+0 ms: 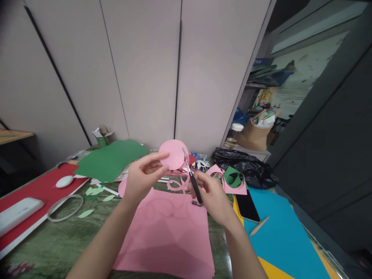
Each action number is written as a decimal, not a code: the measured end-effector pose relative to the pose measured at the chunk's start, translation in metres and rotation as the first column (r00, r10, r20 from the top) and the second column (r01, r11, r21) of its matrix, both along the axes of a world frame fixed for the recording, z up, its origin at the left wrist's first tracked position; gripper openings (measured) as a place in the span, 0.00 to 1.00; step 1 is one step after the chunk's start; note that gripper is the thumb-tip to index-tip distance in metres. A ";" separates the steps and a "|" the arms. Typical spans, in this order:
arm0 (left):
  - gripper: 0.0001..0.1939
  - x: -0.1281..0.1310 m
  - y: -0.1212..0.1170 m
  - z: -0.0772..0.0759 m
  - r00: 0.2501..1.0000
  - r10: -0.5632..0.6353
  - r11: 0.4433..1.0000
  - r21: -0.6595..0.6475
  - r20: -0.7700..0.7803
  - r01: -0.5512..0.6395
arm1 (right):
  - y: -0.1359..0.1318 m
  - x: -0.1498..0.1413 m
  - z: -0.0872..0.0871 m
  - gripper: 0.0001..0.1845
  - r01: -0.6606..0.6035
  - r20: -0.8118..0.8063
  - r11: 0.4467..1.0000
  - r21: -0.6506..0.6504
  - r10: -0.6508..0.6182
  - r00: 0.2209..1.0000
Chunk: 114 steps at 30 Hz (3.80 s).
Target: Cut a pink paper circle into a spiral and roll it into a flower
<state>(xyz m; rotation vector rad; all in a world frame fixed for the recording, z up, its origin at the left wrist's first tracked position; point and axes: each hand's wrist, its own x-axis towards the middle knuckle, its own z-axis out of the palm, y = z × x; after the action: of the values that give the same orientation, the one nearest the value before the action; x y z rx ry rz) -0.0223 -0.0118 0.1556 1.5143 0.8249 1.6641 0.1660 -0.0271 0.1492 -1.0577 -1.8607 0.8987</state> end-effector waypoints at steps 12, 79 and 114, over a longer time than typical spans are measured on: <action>0.10 -0.004 0.001 -0.001 0.993 0.106 0.994 0.033 -0.054 -0.105 | 0.001 0.001 -0.002 0.11 -0.011 -0.041 1.000 -0.012 0.010 0.999; 0.06 -0.004 0.000 -0.001 0.983 0.179 0.976 0.129 -0.029 -0.173 | -0.002 0.001 0.001 0.11 -0.004 -0.018 1.000 -0.024 0.004 1.000; 0.15 0.000 -0.003 0.004 0.997 0.060 0.997 0.042 0.045 -0.061 | -0.003 -0.002 0.000 0.14 0.027 -0.001 0.999 -0.033 -0.027 1.000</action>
<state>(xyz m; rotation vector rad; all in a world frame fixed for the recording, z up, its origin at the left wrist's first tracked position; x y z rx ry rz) -0.0219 -0.0146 0.1592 1.4908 0.8233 1.7636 0.1640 -0.0305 0.1493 -1.0994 -1.8325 0.9168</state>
